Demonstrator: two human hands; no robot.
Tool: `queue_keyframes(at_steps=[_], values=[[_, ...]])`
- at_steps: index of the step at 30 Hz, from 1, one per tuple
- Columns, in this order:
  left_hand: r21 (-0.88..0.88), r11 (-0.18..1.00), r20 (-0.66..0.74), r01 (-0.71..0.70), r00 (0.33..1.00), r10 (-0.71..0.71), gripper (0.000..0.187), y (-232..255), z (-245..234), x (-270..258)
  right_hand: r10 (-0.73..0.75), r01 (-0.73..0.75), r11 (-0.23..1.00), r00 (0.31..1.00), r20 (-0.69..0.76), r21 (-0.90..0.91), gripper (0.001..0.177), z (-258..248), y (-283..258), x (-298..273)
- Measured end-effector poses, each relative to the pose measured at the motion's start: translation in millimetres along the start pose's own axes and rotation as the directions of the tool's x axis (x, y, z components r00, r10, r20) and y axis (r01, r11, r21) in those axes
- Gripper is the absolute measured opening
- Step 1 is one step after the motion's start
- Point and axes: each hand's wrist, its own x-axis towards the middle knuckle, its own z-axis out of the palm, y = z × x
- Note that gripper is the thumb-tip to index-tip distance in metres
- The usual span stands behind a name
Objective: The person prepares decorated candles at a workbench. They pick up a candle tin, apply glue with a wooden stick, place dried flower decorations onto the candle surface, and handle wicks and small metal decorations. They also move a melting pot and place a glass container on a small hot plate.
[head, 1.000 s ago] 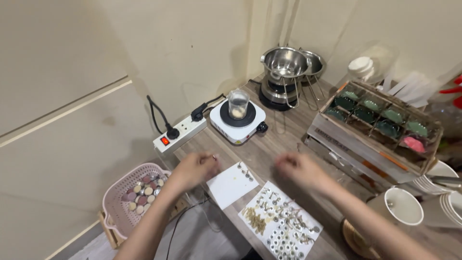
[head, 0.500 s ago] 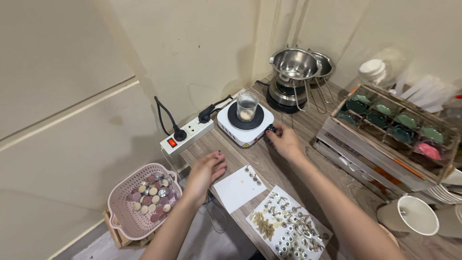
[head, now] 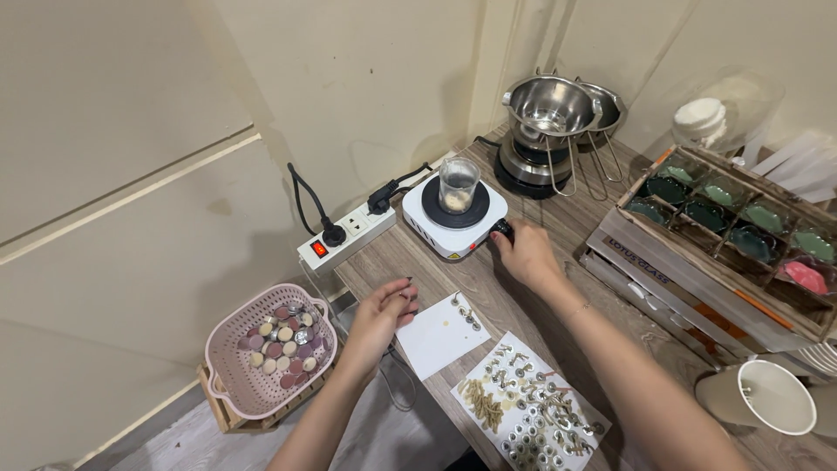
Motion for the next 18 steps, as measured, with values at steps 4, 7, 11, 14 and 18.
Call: queue_keyframes(at_steps=[4,7,11,14,18], values=[[0.03,1.0,-0.01,0.002,1.0,-0.002,0.044,3.4,-3.4,-5.4,0.007,-0.006,0.998,1.0,-0.011,0.055,0.035,-6.5,-6.7,-7.5],[0.06,0.998,-0.025,-0.011,1.0,0.012,0.044,7.3,-6.0,-11.4,0.016,-0.013,0.995,1.0,-0.024,0.094,0.033,-12.2,-13.5,-15.3],[0.074,0.997,-0.025,-0.015,1.0,0.017,0.044,6.0,-6.8,-11.5,0.067,-0.065,0.991,0.998,-0.013,0.12,0.037,-14.2,-8.9,-23.7],[0.06,0.998,-0.013,-0.022,1.0,0.023,0.044,0.6,-6.6,-9.6,0.027,-0.024,0.996,0.999,-0.039,0.083,0.034,-14.4,3.5,-30.4],[0.084,0.993,0.001,-0.081,0.997,0.081,0.043,-5.2,-1.0,-10.6,-0.001,0.005,0.999,0.995,-0.101,0.043,0.034,-19.4,15.0,-42.4]])
